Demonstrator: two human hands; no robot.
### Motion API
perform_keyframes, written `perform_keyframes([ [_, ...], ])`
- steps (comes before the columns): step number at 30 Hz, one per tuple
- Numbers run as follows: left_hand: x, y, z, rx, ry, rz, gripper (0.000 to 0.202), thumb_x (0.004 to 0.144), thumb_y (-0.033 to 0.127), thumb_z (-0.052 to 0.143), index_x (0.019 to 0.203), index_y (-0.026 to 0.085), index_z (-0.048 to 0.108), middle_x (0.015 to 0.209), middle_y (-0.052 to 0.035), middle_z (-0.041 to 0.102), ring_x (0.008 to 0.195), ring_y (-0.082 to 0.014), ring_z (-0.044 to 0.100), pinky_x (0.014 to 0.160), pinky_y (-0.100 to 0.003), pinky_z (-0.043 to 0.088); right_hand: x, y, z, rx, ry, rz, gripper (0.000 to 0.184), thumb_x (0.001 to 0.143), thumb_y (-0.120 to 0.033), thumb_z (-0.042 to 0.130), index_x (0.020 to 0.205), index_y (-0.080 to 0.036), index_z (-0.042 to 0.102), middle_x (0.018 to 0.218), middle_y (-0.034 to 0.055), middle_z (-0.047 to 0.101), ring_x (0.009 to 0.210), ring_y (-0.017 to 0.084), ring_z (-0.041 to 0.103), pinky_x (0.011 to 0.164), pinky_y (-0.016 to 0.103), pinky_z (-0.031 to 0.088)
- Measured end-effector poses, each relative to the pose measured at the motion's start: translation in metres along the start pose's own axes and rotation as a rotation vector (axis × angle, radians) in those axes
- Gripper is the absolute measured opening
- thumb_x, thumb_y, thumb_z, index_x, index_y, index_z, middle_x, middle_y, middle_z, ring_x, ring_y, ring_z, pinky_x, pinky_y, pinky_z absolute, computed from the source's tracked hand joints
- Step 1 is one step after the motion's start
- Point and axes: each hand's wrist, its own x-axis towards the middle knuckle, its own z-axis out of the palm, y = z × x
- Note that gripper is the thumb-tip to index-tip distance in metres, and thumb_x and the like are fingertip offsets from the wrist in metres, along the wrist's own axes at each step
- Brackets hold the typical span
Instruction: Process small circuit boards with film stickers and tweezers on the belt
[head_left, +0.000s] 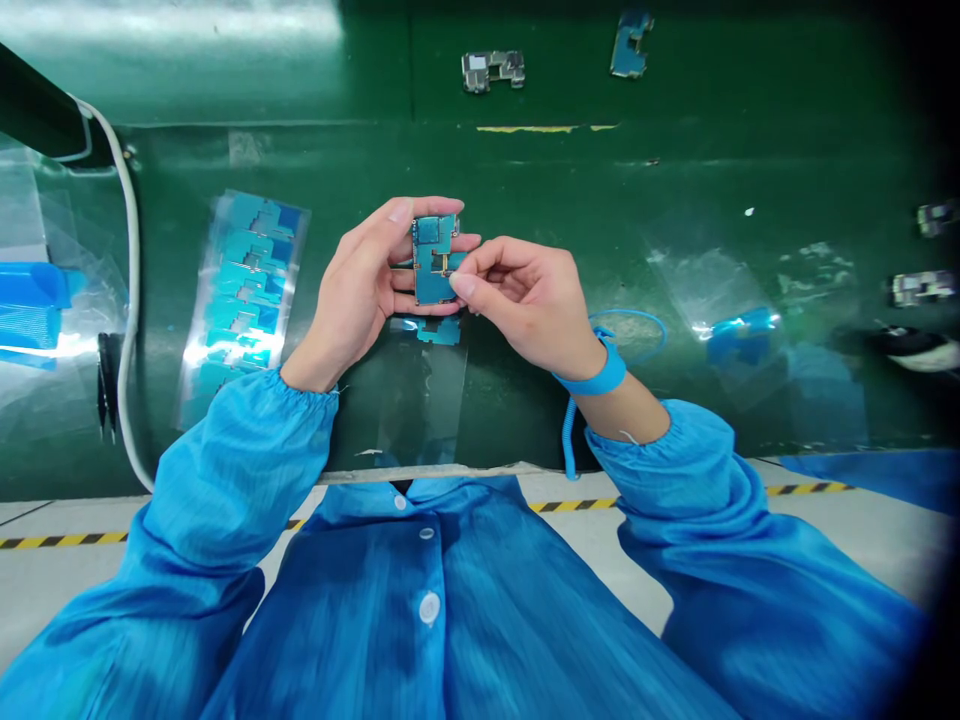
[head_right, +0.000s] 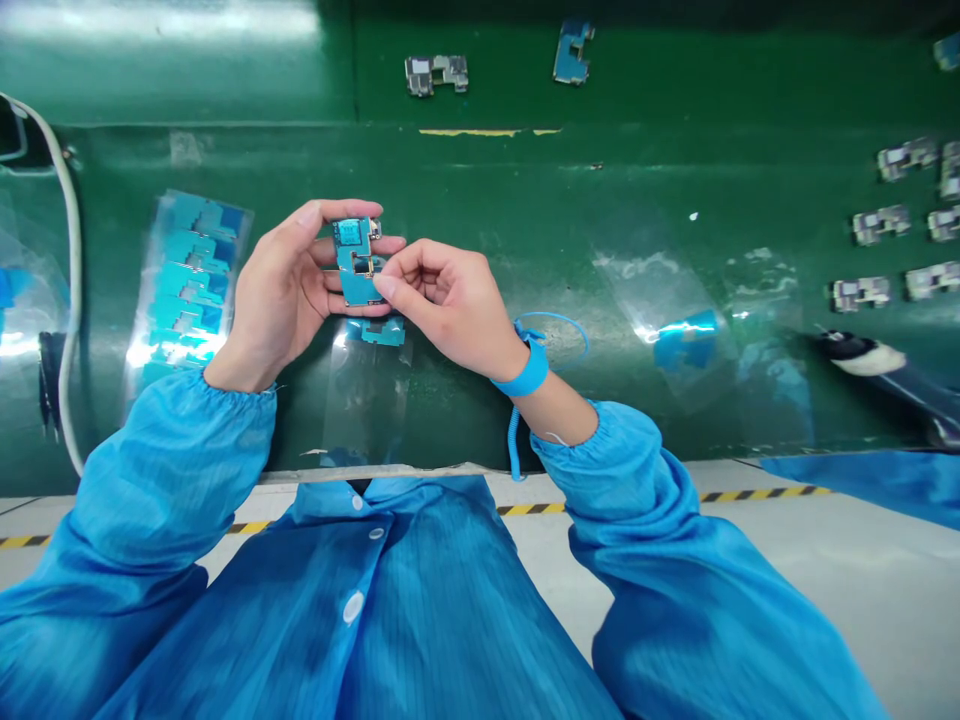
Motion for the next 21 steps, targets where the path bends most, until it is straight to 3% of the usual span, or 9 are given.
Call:
perform_keyframes([
  [7,-0.0008,0.0012,0.0008,0.034,0.005,0.005,0.043,0.108,0.057,0.066,0.129,0.022,0.078,0.111,-0.0106,0.085,0.105,-0.0332,0.083,0.082,-0.041,0.073,-0.0003,0.0006,-0.0003,-0.017,0.003,0.011,0.052,0.086,-0.07,0.091,0.087,-0.021,0.073,0.081,0.0014,0.067,0.075,0.015,0.065,0.069,0.029,0.063],
  [11,-0.0004,0.0007,-0.0008,0.002,-0.027,0.015,0.039,0.11,0.052,0.062,0.129,0.021,0.078,0.116,-0.0113,0.084,0.103,-0.0332,0.084,0.082,-0.043,0.073,-0.0001,0.0014,-0.0007,-0.025,-0.004,0.0,0.051,0.088,-0.069,0.09,0.088,-0.021,0.073,0.082,0.0017,0.067,0.076,0.015,0.065,0.07,0.029,0.063],
  [21,0.0011,-0.0017,-0.0019,-0.003,-0.024,0.005,0.041,0.111,0.054,0.062,0.13,0.021,0.077,0.117,-0.011,0.083,0.104,-0.032,0.084,0.08,-0.038,0.072,-0.0006,0.0014,-0.0004,-0.013,-0.011,0.017,0.049,0.088,-0.067,0.091,0.089,-0.021,0.073,0.083,0.0019,0.067,0.077,0.016,0.066,0.071,0.03,0.063],
])
